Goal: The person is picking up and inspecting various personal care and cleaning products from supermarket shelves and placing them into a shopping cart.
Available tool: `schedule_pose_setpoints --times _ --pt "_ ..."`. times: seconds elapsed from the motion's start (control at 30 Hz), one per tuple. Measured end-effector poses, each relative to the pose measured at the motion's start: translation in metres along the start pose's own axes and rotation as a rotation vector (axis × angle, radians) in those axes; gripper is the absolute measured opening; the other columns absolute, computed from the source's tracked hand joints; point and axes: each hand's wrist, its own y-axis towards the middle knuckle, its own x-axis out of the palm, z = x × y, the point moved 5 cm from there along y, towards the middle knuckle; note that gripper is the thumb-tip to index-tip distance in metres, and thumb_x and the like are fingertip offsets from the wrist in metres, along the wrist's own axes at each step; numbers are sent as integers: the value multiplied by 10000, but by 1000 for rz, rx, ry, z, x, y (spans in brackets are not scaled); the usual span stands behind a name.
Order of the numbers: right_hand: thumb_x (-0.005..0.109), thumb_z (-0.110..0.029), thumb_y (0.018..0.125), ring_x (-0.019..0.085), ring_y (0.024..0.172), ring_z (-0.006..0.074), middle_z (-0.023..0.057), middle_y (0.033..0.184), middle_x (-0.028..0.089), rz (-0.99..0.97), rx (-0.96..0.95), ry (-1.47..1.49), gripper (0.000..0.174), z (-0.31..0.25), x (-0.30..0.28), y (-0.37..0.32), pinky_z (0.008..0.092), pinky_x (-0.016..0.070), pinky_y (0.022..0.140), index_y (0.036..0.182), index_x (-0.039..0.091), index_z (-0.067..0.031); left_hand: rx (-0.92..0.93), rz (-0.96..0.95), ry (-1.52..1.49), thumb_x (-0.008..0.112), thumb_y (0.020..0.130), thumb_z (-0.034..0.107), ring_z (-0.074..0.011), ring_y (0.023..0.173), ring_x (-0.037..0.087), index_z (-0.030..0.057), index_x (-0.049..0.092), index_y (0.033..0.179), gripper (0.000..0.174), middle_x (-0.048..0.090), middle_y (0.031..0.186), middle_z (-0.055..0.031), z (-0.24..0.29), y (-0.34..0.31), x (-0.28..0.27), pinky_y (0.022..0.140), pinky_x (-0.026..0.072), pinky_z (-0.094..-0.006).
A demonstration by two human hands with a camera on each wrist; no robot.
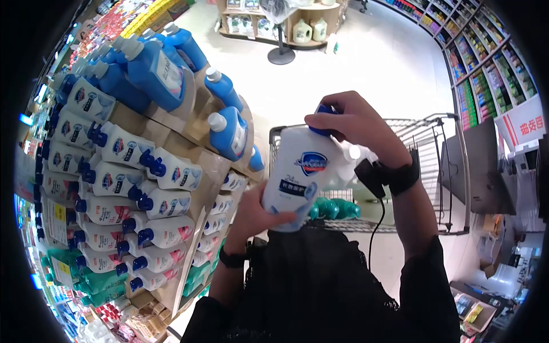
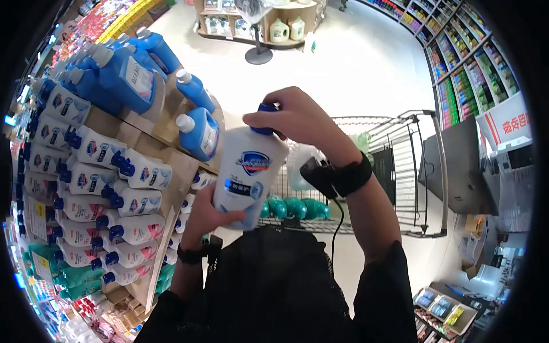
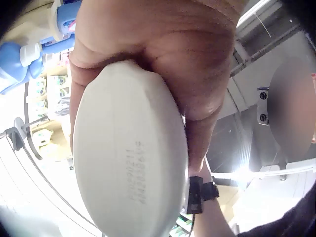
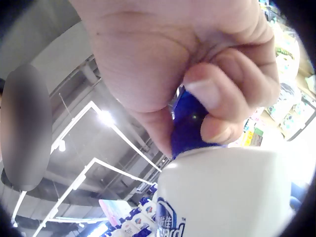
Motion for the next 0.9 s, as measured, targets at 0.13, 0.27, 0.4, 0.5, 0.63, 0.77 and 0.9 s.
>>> schedule_pose_setpoints --times 0.13,0.27,0.4,0.5,0.63,0.77,0.9 --pt "722 -338 823 549 539 88 5 621 580 94 -470 -230 310 -27 -1 -11 245 445 509 891 651 -44 77 206 188 909 586 252 -225 812 712 2 602 1057 616 713 899 -147 8 8 -8 714 557 -338" --pt "732 -346 812 590 545 148 44 620 592 67 -411 -477 333 -45 -7 -30 275 476 551 875 638 -34 283 318 328 920 556 229 -255 798 709 44 593 1069 636 704 884 -148 17 15 -10 698 557 -352" --pt "724 -387 775 628 587 251 114 638 616 85 -323 -525 384 -38 -4 -34 315 499 582 823 642 -15 317 318 309 917 570 238 -249 805 710 50 591 1083 636 706 880 -142 6 21 4 701 558 -354" --pt "697 -397 763 642 617 303 143 653 635 123 -279 -470 394 -22 -1 -29 351 512 605 791 656 -6 251 274 246 915 581 240 -234 804 709 51 592 1101 641 709 889 -131 -9 24 13 711 562 -352" --pt "684 -391 807 637 535 235 123 646 650 31 -85 -356 395 -5 -6 -18 309 512 533 814 681 4 63 68 -16 920 585 239 -178 868 686 26 612 1105 641 707 982 -107 -24 22 20 780 551 -319" --pt "673 -364 866 609 528 105 83 676 636 -175 -23 -269 369 6 -4 -11 211 497 486 909 655 2 -95 -212 -404 927 564 193 -155 944 657 1 628 1122 661 694 1047 -83 -40 16 25 854 518 -306" --pt "669 -312 864 602 520 104 72 703 639 -392 79 -205 351 6 -4 -15 213 492 476 1009 618 4 -106 -401 -534 925 559 159 -148 964 652 2 637 1137 664 697 1041 -68 -42 12 31 882 506 -313"
